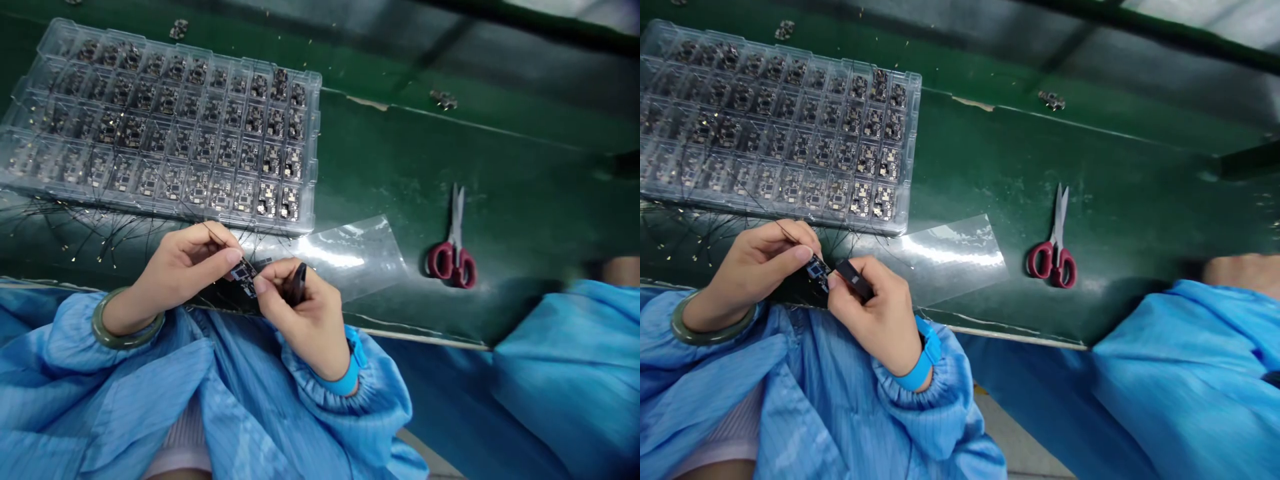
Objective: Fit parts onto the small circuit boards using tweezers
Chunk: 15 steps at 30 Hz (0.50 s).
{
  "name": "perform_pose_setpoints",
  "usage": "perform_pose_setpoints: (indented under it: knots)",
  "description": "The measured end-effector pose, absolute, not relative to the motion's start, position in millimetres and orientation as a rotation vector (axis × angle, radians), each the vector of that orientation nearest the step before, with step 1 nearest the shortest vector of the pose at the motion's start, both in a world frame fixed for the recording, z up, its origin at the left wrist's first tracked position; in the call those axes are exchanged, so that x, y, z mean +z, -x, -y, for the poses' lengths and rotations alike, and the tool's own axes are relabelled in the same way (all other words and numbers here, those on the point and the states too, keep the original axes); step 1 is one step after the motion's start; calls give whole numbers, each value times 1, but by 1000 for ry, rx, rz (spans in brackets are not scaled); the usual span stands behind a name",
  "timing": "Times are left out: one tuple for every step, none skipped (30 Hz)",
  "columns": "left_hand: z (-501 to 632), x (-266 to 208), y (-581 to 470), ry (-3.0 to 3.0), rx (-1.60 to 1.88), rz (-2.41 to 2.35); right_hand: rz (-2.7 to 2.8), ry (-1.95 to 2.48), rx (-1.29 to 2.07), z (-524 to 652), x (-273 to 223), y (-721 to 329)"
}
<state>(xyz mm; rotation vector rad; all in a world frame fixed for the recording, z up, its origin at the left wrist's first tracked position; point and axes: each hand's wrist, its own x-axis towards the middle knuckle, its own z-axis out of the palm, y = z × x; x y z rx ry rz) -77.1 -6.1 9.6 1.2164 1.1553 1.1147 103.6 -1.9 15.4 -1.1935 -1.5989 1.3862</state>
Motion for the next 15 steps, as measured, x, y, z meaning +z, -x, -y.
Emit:
perform_pose_setpoints:
  knots:
    - [6,11,77,-1210,1102,-1162,1604,1191,1385,2,15,-104]
    - [5,12,77,-1202,1086,-1167,1607,1191,1384,2,15,-104]
    - [5,13,77,-1195,1064,-1168,1605,1193,1386,3,15,-104]
    - [4,15,77,-1193,1038,-1168,1599,1195,1395,3,15,-104]
    - [4,16,76,-1193,1007,-1170,1590,1196,1409,4,15,-105]
    - [3,17,76,-1196,977,-1175,1576,1192,1421,4,15,-106]
    - [3,18,76,-1200,952,-1185,1553,1186,1423,3,15,-108]
    - [3,18,76,-1203,934,-1200,1513,1179,1412,2,14,-111]
    - [3,19,76,-1206,926,-1217,1453,1169,1392,0,12,-114]
    - [3,18,76,-1210,930,-1234,1372,1152,1362,-2,10,-118]
    - [3,18,76,-1217,942,-1248,1279,1130,1329,-5,7,-123]
    - [4,18,77,-1226,953,-1261,1186,1106,1296,-7,5,-128]
    - [5,17,77,-1237,957,-1273,1108,1088,1265,-10,1,-133]
    - [5,17,77,-1251,951,-1281,1053,1082,1238,-11,-2,-138]
    - [7,16,77,-1264,936,-1287,1020,1090,1213,-12,-5,-142]
